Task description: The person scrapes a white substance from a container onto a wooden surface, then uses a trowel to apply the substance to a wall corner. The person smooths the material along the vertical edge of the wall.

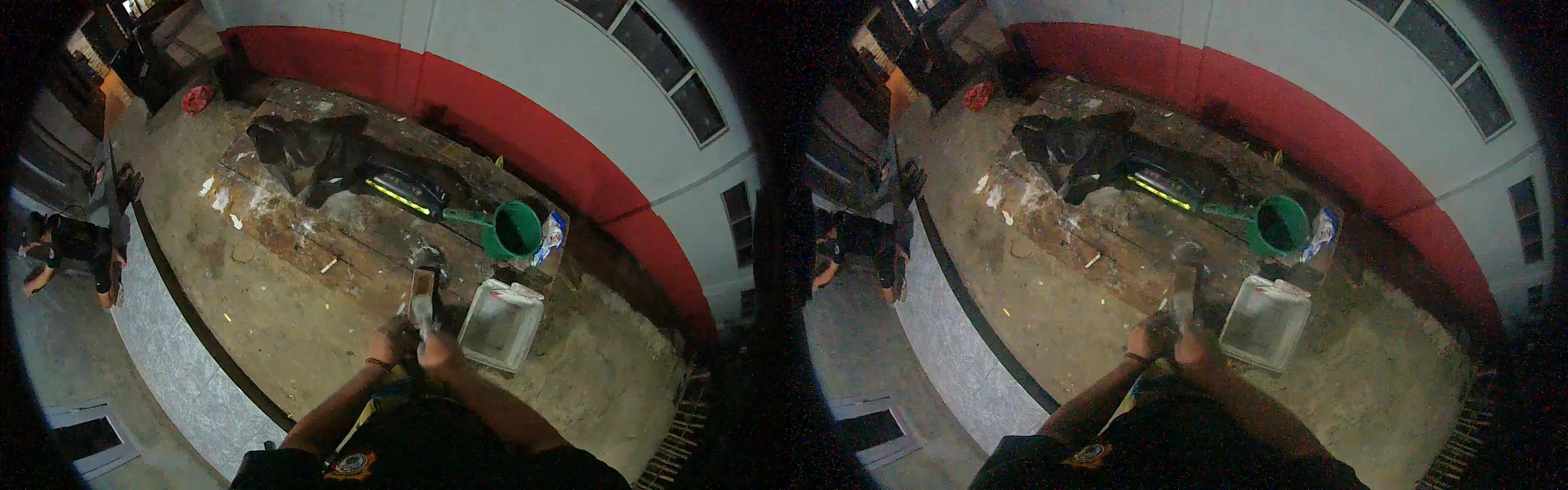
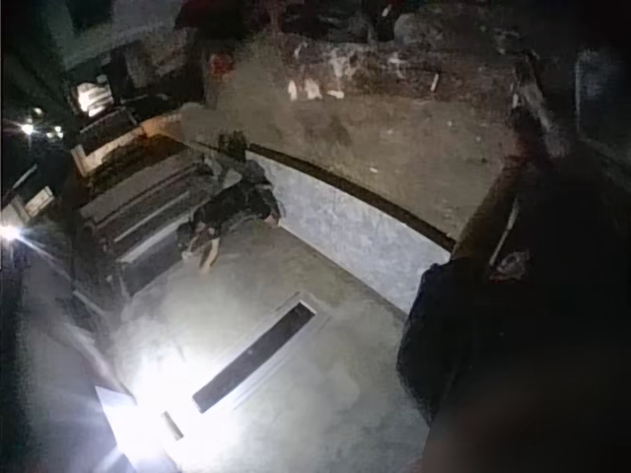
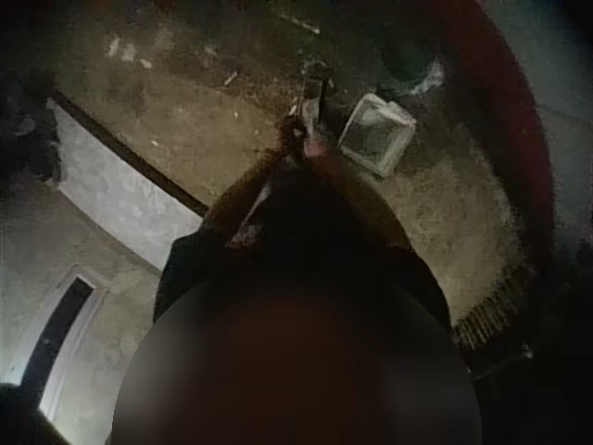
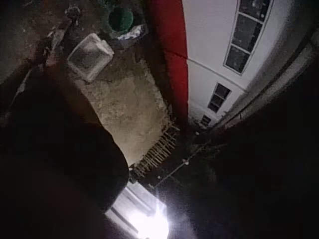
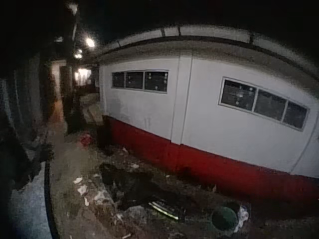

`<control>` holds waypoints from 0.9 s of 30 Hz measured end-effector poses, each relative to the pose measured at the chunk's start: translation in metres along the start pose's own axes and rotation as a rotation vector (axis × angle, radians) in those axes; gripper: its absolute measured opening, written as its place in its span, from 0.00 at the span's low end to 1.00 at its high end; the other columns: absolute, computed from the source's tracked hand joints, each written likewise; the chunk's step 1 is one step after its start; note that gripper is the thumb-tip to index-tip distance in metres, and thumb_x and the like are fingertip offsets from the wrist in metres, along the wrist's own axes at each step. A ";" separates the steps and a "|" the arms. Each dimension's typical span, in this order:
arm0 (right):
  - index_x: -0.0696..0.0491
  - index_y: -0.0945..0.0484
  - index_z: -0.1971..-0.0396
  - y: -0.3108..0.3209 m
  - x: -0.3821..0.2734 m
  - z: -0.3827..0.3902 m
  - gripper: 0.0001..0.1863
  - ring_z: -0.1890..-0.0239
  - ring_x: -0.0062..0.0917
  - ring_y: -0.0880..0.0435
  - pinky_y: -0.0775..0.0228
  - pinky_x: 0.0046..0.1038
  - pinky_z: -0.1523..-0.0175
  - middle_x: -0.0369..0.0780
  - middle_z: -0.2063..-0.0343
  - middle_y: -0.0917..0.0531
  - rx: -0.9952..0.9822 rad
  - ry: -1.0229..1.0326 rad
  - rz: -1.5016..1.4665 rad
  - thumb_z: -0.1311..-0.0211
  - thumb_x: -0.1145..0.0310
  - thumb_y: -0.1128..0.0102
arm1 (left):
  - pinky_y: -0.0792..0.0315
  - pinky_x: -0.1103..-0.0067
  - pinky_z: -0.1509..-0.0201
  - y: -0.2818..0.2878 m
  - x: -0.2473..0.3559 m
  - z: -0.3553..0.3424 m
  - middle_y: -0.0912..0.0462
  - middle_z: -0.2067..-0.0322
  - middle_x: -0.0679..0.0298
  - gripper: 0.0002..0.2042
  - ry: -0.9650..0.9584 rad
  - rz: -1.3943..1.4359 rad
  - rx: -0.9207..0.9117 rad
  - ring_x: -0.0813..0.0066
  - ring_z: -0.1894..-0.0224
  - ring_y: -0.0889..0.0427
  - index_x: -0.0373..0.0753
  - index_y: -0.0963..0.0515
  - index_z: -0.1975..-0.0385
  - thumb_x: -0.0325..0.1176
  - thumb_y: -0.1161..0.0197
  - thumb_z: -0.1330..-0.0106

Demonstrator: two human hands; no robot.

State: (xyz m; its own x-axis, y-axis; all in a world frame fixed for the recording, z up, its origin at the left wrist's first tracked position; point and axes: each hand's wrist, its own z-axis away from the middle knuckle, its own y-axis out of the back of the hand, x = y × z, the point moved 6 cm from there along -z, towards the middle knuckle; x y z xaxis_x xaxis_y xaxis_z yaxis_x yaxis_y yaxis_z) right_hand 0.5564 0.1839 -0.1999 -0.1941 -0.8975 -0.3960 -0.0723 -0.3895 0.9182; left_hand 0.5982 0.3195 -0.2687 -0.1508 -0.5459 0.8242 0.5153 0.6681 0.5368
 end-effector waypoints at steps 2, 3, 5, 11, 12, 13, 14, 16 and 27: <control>0.66 0.32 0.40 -0.017 0.008 0.001 0.30 0.59 0.57 0.16 0.22 0.50 0.50 0.61 0.59 0.17 -0.353 -0.197 -0.174 0.41 0.67 0.44 | 0.21 0.64 0.55 0.003 0.005 0.003 0.15 0.56 0.54 0.11 -0.030 0.131 0.073 0.51 0.56 0.16 0.42 0.16 0.61 0.38 0.36 0.39; 0.66 0.31 0.41 -0.014 0.000 0.006 0.29 0.59 0.57 0.16 0.22 0.51 0.50 0.61 0.60 0.17 -0.317 -0.152 -0.151 0.41 0.67 0.43 | 0.22 0.64 0.54 0.004 0.002 0.004 0.15 0.55 0.54 0.11 -0.002 0.190 0.073 0.50 0.55 0.16 0.42 0.15 0.60 0.37 0.36 0.38; 0.65 0.27 0.45 -0.014 -0.004 0.007 0.25 0.59 0.56 0.16 0.22 0.51 0.52 0.61 0.62 0.17 -0.337 -0.184 -0.139 0.41 0.66 0.42 | 0.22 0.64 0.52 0.000 -0.004 0.005 0.15 0.54 0.54 0.11 0.044 0.215 0.042 0.51 0.54 0.16 0.42 0.15 0.58 0.36 0.36 0.38; 0.57 0.17 0.63 -0.013 -0.002 -0.004 0.11 0.68 0.44 0.17 0.24 0.45 0.61 0.50 0.70 0.16 -0.324 -0.199 -0.095 0.38 0.67 0.44 | 0.20 0.65 0.54 -0.016 -0.033 0.005 0.12 0.57 0.56 0.19 0.115 0.112 0.144 0.55 0.57 0.13 0.47 0.16 0.51 0.39 0.29 0.43; 0.52 0.15 0.67 -0.003 -0.001 -0.012 0.10 0.73 0.34 0.20 0.26 0.40 0.66 0.41 0.73 0.16 -0.156 -0.128 -0.092 0.37 0.69 0.46 | 0.20 0.64 0.55 -0.017 -0.034 0.004 0.12 0.58 0.55 0.18 0.080 0.143 0.192 0.55 0.58 0.13 0.47 0.15 0.52 0.40 0.29 0.42; 0.57 0.17 0.62 -0.012 0.004 -0.006 0.11 0.69 0.43 0.17 0.24 0.45 0.62 0.49 0.70 0.16 -0.273 -0.186 -0.128 0.38 0.66 0.44 | 0.20 0.64 0.56 -0.015 -0.032 0.004 0.12 0.59 0.55 0.17 0.031 0.176 0.227 0.54 0.59 0.13 0.46 0.15 0.53 0.41 0.29 0.42; 0.62 0.20 0.58 -0.015 0.010 -0.005 0.17 0.64 0.52 0.14 0.22 0.51 0.58 0.56 0.68 0.15 -0.301 -0.211 -0.156 0.39 0.64 0.41 | 0.20 0.64 0.56 -0.016 -0.034 0.002 0.12 0.59 0.54 0.17 0.090 0.092 0.187 0.54 0.60 0.12 0.46 0.15 0.54 0.42 0.30 0.41; 0.62 0.20 0.57 -0.006 -0.001 0.003 0.17 0.62 0.53 0.15 0.21 0.50 0.57 0.57 0.65 0.15 -0.093 0.065 -0.087 0.39 0.63 0.41 | 0.20 0.64 0.57 -0.018 -0.036 0.003 0.12 0.61 0.54 0.16 0.251 -0.068 0.040 0.55 0.61 0.12 0.45 0.15 0.55 0.44 0.30 0.41; 0.61 0.31 0.35 -0.018 0.004 0.007 0.32 0.56 0.55 0.16 0.21 0.49 0.54 0.56 0.54 0.17 -0.260 0.037 -0.020 0.39 0.63 0.42 | 0.21 0.64 0.61 0.007 0.006 0.004 0.14 0.59 0.55 0.13 0.136 0.006 0.071 0.53 0.62 0.14 0.45 0.16 0.56 0.41 0.36 0.36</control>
State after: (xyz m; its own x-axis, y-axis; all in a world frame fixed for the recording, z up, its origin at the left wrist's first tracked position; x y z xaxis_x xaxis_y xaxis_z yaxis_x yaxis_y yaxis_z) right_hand 0.5503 0.1882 -0.2177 -0.1586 -0.8944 -0.4183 0.1792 -0.4427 0.8786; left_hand 0.5975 0.3227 -0.2591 -0.0294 -0.6023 0.7978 0.4540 0.7030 0.5474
